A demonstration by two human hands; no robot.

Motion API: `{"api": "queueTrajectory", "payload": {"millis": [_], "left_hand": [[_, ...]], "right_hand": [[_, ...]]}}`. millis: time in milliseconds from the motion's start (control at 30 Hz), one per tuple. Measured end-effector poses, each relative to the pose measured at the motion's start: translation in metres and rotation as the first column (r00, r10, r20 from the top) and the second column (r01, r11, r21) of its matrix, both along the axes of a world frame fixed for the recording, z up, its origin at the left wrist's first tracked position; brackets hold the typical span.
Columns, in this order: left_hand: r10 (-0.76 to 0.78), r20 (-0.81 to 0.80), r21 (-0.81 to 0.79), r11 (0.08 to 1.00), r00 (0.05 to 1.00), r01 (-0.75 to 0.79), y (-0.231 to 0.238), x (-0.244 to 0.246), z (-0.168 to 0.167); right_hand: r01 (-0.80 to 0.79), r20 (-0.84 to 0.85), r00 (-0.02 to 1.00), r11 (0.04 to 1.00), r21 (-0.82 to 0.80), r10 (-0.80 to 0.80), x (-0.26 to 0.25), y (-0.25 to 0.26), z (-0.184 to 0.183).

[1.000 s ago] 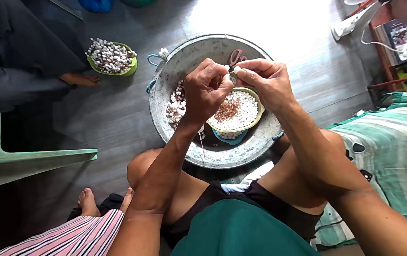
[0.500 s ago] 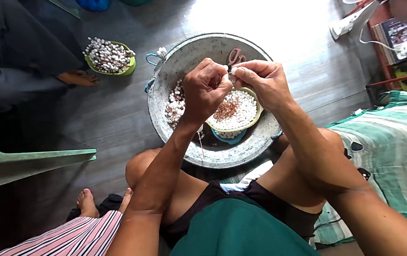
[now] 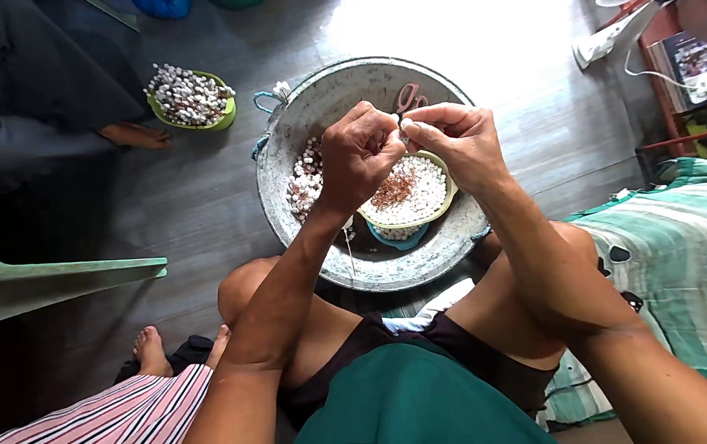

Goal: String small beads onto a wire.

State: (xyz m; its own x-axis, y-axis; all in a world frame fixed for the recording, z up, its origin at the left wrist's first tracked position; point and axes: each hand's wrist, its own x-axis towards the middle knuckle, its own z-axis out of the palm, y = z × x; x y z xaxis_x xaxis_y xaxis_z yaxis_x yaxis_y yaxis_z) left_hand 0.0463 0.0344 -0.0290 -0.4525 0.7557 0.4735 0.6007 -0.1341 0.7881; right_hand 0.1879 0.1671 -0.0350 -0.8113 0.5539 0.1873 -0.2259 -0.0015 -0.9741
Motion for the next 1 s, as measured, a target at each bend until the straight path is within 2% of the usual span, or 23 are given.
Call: {"api": "queueTrajectory", "payload": {"millis": [700,767,833,933,1000], "left_hand": [[-0.002,-0.130,-0.112,0.994,0.991,-0.013,-0.001,-0.004,-0.003],[-0.036,0.029,-0.110,0.993,0.999,0.039,0.000,-0.008,-0.004],[-0.100,0.336,-0.036,0.992,0.936,0.119,0.003,-0.015,-0.006],[-0.209,0.731,0.133,0.977,0.649,0.164,0.003,-0.018,-0.007],[-0.235,0.819,0.175,0.971,0.523,0.162,-0.010,-0.010,-0.010]], "right_hand": [[0.072,0.075,0.994,0.987,0.143,-0.084,-0.003,-0.006,0.000],[0.087,0.075,0.992,0.987,0.136,-0.098,-0.003,-0.006,0.002],[0.112,0.042,0.992,0.990,0.087,-0.116,-0.001,-0.002,0.007],[0.165,0.038,0.986,0.982,-0.089,-0.162,0.004,0.000,0.007],[0.108,0.149,0.985,0.981,-0.160,-0.085,0.010,-0.010,0.001]]}}
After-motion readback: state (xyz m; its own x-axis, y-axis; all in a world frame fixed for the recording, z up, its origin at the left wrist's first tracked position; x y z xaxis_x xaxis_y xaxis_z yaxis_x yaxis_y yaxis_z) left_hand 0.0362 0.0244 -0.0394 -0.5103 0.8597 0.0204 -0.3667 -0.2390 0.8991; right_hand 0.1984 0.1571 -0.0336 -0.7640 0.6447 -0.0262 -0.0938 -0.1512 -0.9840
